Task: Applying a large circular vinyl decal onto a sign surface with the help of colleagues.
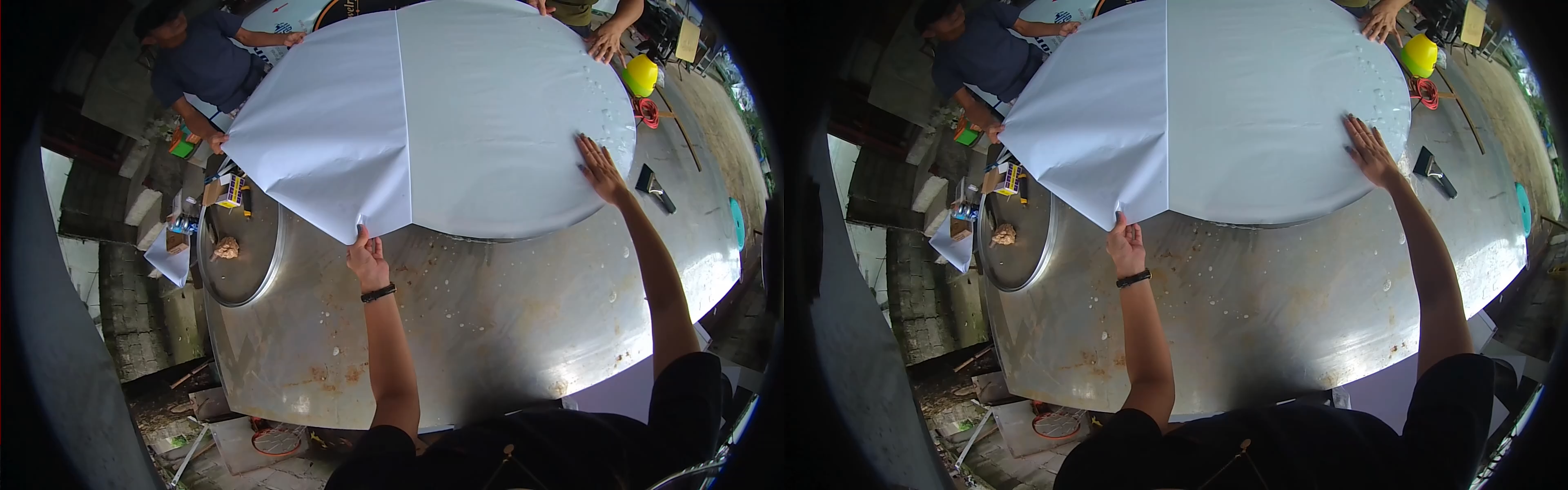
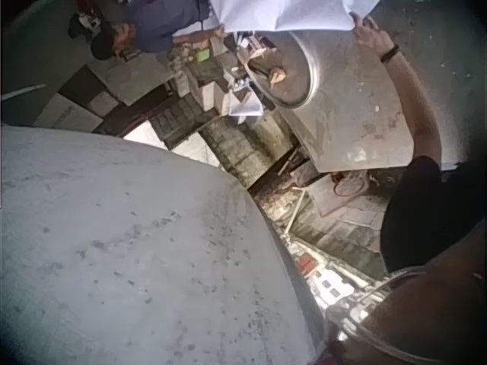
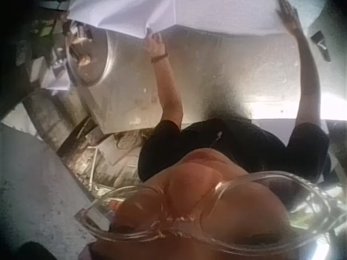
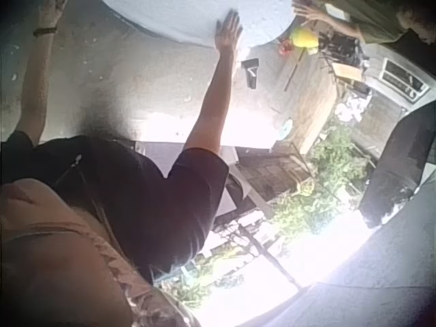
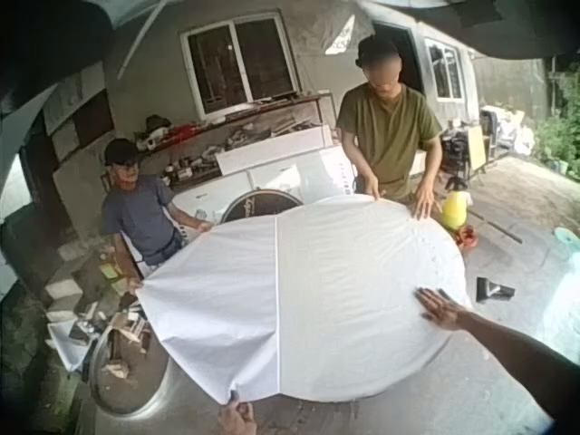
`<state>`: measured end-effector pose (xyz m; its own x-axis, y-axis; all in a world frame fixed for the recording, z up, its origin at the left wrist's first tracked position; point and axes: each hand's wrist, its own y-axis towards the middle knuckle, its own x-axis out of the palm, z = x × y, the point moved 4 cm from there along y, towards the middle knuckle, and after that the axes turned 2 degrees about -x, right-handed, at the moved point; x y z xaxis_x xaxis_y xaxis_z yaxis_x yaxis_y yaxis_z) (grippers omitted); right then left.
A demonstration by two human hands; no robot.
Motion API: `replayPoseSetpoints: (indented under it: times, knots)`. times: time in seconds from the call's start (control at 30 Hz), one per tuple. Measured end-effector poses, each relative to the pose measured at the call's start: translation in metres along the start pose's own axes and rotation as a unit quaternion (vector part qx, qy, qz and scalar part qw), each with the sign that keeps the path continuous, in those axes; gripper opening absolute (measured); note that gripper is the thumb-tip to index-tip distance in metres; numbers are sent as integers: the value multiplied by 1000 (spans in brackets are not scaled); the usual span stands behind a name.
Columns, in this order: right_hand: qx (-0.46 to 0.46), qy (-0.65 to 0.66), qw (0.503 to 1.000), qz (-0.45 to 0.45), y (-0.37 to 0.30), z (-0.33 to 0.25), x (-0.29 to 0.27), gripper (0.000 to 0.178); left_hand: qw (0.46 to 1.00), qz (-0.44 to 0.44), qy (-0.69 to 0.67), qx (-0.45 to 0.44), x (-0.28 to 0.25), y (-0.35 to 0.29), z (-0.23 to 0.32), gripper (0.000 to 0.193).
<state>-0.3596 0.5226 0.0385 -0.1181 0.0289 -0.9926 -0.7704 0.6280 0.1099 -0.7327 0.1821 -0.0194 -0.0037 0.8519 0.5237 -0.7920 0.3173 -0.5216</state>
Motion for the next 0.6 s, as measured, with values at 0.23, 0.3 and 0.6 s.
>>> replayPoseSetpoints:
  times: [0.23, 0.3, 0.6]
  knots:
    - [-3, -1, 1000, -5, -1, -1, -1, 56, 999, 13, 16, 31, -15, 26, 29, 22]
    - [-2, -1, 1000, -9, -1, -2, -2, 57, 999, 15, 18, 37, -22, 37, 36, 22]
    - [5, -56, 998, -18, -4, -11, -13, 57, 997, 45, 28, 62, -40, 77, 70, 21]
